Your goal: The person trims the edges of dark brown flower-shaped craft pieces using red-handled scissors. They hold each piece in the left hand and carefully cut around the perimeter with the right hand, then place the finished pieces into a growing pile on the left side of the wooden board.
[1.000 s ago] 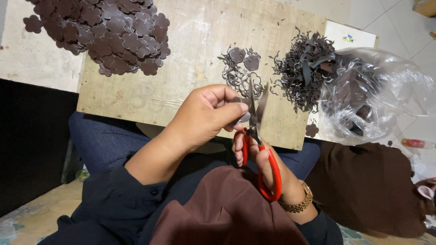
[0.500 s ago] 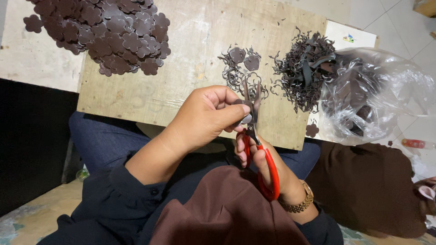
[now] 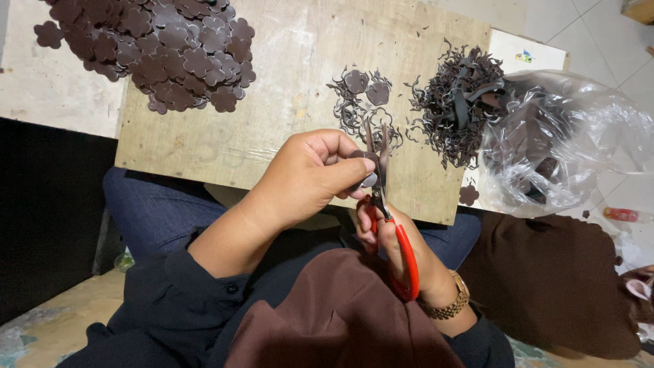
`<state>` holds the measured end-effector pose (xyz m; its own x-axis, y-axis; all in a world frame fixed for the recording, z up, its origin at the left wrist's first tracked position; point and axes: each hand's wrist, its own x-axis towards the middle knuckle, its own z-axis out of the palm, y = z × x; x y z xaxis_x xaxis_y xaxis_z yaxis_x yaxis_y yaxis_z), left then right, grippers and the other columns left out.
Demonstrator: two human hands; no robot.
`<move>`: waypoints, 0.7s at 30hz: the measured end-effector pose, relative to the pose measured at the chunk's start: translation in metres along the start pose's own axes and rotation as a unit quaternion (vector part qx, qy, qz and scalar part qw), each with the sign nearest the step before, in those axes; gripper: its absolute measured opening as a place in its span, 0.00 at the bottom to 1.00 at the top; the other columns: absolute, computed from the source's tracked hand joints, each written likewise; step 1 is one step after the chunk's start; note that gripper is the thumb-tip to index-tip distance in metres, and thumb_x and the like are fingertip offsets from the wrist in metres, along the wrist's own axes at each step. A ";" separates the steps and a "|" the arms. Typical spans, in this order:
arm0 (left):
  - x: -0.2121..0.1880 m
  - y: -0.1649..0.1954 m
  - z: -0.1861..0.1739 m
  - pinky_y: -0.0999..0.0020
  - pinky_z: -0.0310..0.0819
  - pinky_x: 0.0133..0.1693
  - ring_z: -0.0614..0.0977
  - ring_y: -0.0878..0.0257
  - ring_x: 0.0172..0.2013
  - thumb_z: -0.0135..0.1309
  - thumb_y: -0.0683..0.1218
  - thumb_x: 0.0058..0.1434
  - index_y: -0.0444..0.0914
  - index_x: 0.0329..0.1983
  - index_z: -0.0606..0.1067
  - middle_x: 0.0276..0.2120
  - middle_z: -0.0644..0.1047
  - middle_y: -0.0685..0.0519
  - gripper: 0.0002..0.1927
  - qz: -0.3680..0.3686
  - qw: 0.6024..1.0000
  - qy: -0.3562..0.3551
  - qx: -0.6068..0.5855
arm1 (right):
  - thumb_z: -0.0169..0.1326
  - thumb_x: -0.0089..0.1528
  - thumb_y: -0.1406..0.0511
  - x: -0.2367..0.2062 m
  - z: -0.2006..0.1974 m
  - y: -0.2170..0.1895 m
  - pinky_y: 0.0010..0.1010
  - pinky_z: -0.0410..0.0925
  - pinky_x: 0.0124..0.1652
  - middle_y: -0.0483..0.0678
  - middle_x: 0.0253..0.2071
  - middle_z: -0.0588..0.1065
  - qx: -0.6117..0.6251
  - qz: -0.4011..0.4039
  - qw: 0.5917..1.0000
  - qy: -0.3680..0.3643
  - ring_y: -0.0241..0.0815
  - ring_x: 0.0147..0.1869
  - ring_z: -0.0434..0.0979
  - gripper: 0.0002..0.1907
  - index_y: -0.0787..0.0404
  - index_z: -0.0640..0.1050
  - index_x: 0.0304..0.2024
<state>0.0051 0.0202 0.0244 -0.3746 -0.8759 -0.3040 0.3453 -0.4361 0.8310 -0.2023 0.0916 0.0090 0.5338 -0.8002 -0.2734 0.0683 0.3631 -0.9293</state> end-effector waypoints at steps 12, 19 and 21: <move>0.001 -0.001 -0.006 0.75 0.75 0.32 0.79 0.71 0.28 0.59 0.41 0.62 0.33 0.37 0.77 0.29 0.80 0.54 0.06 0.030 0.999 -0.001 0.014 | 0.43 0.66 0.36 0.000 -0.004 0.000 0.23 0.55 0.32 0.41 0.31 0.60 -0.020 0.016 1.000 -0.008 0.32 0.32 0.54 0.34 0.61 0.66 0.40; -0.001 0.003 -0.005 0.75 0.76 0.32 0.79 0.71 0.27 0.60 0.41 0.61 0.32 0.36 0.78 0.28 0.79 0.55 0.06 0.037 0.998 0.003 0.045 | 0.44 0.66 0.36 0.000 0.001 -0.007 0.24 0.56 0.35 0.40 0.32 0.59 0.004 0.020 0.999 -0.033 0.32 0.34 0.55 0.34 0.61 0.66 0.42; -0.001 0.004 -0.005 0.75 0.76 0.31 0.79 0.71 0.27 0.60 0.41 0.61 0.32 0.36 0.78 0.28 0.79 0.55 0.06 0.034 0.998 0.008 0.049 | 0.43 0.66 0.36 0.001 0.003 -0.006 0.24 0.56 0.34 0.40 0.32 0.59 0.008 0.022 1.000 -0.020 0.32 0.34 0.55 0.34 0.60 0.66 0.41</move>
<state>0.0110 0.0180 0.0259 -0.3390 -0.9064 -0.2519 0.2834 -0.3537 0.8914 -0.1998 0.0897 0.0152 0.5693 -0.7638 -0.3040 0.0578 0.4061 -0.9120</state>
